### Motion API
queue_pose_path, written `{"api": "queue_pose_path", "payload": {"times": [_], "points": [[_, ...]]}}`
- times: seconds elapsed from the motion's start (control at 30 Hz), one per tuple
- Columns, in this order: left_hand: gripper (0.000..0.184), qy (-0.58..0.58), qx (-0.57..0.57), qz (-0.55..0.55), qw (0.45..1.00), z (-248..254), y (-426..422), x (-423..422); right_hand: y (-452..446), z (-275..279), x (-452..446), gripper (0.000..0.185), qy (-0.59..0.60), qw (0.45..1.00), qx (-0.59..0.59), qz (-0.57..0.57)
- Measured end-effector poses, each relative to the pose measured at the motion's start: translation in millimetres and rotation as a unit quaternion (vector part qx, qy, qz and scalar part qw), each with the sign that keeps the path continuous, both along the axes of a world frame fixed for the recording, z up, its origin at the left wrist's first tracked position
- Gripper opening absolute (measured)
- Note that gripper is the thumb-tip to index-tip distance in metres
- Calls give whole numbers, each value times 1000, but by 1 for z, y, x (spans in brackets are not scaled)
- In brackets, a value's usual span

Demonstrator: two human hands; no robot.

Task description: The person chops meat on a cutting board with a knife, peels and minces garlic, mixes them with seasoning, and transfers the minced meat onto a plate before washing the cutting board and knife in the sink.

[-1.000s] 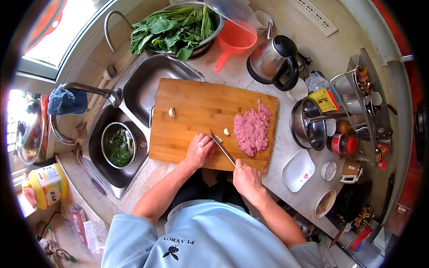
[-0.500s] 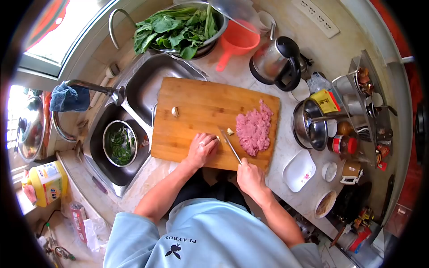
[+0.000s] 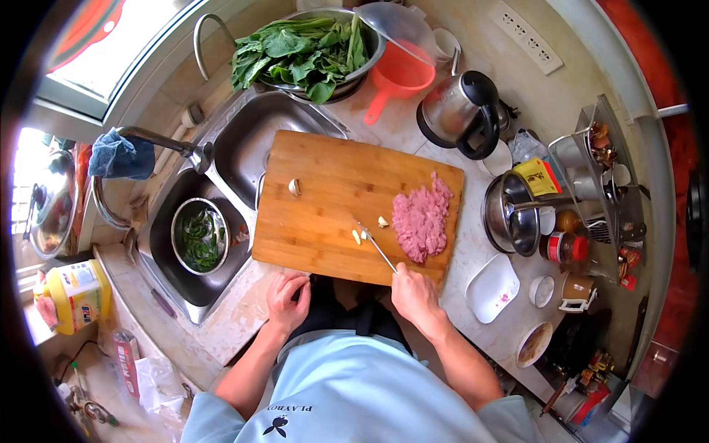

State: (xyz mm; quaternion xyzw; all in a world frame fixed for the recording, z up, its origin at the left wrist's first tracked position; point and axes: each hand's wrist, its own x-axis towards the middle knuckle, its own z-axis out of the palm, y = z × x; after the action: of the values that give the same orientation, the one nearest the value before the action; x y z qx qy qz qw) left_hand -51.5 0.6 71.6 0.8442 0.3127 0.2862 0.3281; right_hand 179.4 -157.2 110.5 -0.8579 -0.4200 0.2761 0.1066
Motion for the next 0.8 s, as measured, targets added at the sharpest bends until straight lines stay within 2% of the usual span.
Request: {"api": "queue_pose_path", "payload": {"times": [0.17, 0.3, 0.4, 0.43, 0.57, 0.67, 0.8], "points": [[12, 7, -39, 2, 999, -2, -14, -14, -3, -10, -10, 16, 6, 1000, -14, 5], [10, 20, -80, 12, 997, -6, -18, -15, 6, 19, -13, 14, 0, 999, -1, 32], [8, 25, -79, -8, 997, -9, -19, -15, 9, -3, -5, 13, -6, 997, -40, 70], [8, 25, -69, -16, 997, -10, -17, -14, 5, -5, -1, 13, -2, 998, -2, 64], [7, 39, -126, 5, 991, -8, -20, -16, 0, -7, 6, 16, -16, 1000, -9, 18], [6, 41, -107, -4, 993, -12, -18, -18, 3, 5, 6, 18, -1, 1000, 20, -2], [6, 42, -136, 2, 990, -8, -18, -15, 3, 1, 4, 20, 13, 999, -6, -31]]}}
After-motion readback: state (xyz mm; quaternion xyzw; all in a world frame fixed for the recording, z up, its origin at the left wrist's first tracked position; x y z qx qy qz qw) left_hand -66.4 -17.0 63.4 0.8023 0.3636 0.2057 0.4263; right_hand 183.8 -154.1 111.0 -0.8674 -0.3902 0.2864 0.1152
